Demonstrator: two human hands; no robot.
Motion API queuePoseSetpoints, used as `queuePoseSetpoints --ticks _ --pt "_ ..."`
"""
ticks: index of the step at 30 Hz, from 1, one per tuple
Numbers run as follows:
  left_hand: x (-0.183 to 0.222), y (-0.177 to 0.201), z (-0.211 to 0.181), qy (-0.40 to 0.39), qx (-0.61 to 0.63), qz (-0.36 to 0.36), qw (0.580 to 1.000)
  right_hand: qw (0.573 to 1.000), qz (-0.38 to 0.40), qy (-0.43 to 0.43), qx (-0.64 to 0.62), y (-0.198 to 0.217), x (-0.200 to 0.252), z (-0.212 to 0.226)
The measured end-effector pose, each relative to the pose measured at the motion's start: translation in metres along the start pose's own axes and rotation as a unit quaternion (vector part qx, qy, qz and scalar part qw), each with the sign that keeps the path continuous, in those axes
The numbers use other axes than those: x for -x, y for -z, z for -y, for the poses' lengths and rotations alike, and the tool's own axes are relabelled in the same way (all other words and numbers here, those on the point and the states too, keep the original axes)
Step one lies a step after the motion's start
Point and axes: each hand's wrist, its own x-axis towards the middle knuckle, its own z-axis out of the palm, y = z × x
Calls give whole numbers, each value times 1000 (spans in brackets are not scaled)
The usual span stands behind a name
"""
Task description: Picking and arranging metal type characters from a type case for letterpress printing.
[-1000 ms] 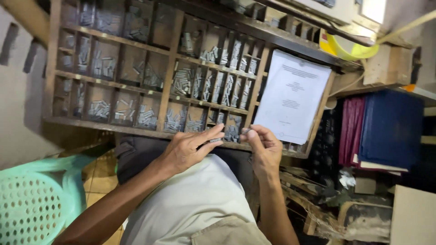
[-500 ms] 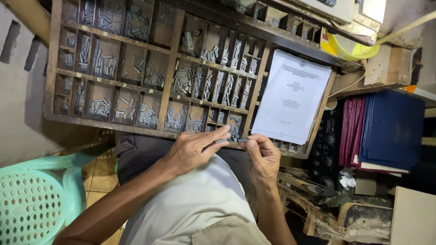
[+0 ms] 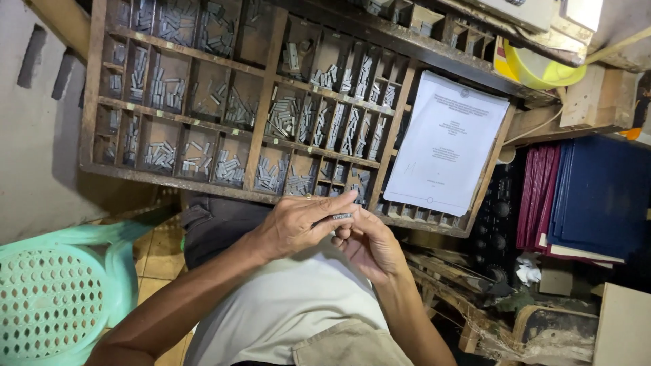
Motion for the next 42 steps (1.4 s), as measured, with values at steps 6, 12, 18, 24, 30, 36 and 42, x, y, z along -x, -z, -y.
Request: queuePoseSetpoints --ticks 6,12,18,24,30,36,42 --pt "9 -7 12 23 7 12 1000 999 -26 41 17 -9 5 0" --pt "10 -6 12 32 -15 3 999 975 -76 152 146 -17 10 0" --pt "10 -6 9 57 -1 -14 998 865 -89 322 376 -31 18 2" --pt "10 -6 8 74 9 -15 997 828 -75 361 422 -34 19 1" --pt "11 -4 8 83 20 -4 996 821 -76 365 433 -39 21 3" --pt "13 0 6 60 -66 10 996 799 -81 378 461 -38 19 6" --pt "31 -8 45 40 -236 97 966 776 -53 363 513 -43 11 20"
